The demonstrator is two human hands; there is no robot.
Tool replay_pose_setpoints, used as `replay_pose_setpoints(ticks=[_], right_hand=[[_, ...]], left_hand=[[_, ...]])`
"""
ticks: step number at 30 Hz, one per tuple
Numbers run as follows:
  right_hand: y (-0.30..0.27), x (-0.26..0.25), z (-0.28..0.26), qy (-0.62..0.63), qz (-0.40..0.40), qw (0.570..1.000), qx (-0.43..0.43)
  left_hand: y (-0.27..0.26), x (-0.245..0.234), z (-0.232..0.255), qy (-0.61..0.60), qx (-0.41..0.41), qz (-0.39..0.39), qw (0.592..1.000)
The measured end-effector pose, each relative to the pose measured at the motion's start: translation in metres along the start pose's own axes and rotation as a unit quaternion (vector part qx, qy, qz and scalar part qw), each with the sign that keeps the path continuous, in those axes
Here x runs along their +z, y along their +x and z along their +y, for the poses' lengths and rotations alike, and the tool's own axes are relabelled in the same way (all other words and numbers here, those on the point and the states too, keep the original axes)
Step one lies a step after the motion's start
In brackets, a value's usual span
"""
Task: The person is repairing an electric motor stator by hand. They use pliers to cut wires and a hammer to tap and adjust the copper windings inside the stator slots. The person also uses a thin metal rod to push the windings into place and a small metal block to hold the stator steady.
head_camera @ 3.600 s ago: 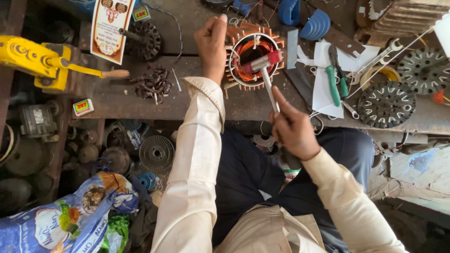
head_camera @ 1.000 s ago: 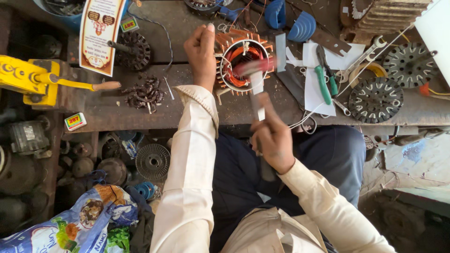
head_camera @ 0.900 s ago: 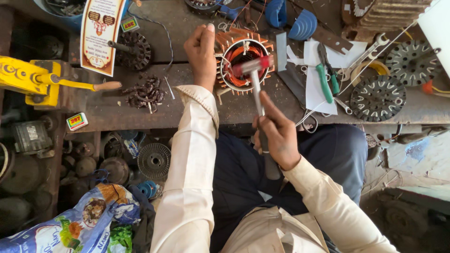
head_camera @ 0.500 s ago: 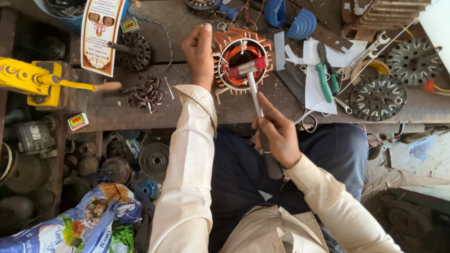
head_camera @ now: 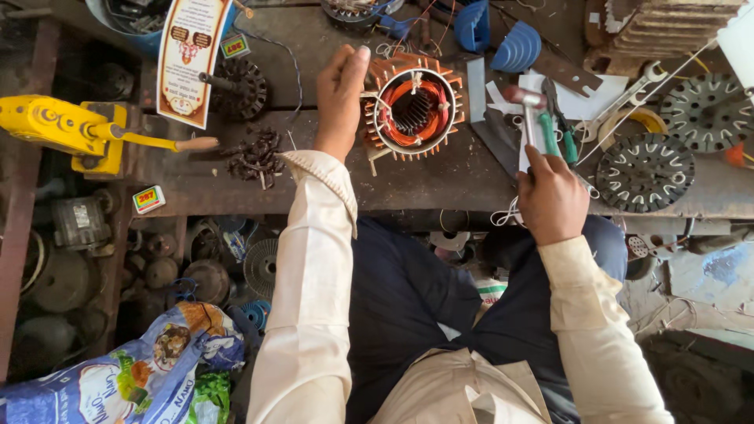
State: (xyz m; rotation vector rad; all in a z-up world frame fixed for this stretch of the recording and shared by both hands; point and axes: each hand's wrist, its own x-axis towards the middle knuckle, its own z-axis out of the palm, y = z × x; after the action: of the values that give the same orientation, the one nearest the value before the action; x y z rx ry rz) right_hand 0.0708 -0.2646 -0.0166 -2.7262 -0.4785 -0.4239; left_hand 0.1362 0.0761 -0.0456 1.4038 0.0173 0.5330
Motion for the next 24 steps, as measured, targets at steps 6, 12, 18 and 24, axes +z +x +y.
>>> replay_pose_setpoints(ticks=[6, 12, 18, 24], right_hand=[[0.031, -0.015, -0.066, 0.105, 0.126, 0.981, -0.099], [0.085, 0.014, -0.144, 0.242, -0.010, 0.970, -0.012], [0.038, 0.013, -0.122, 0.385, 0.002, 0.922, -0.027], [-0.030, -0.012, -0.099, 0.161, -0.366, 0.859, -0.321]], left_hand=[[0.001, -0.001, 0.003, 0.005, -0.029, -0.015, 0.999], [0.007, -0.009, 0.012, 0.020, -0.050, -0.059, 0.997], [0.009, -0.014, 0.011, -0.001, -0.081, -0.068, 0.994], [0.012, -0.011, 0.019, -0.028, -0.057, -0.086, 0.994]])
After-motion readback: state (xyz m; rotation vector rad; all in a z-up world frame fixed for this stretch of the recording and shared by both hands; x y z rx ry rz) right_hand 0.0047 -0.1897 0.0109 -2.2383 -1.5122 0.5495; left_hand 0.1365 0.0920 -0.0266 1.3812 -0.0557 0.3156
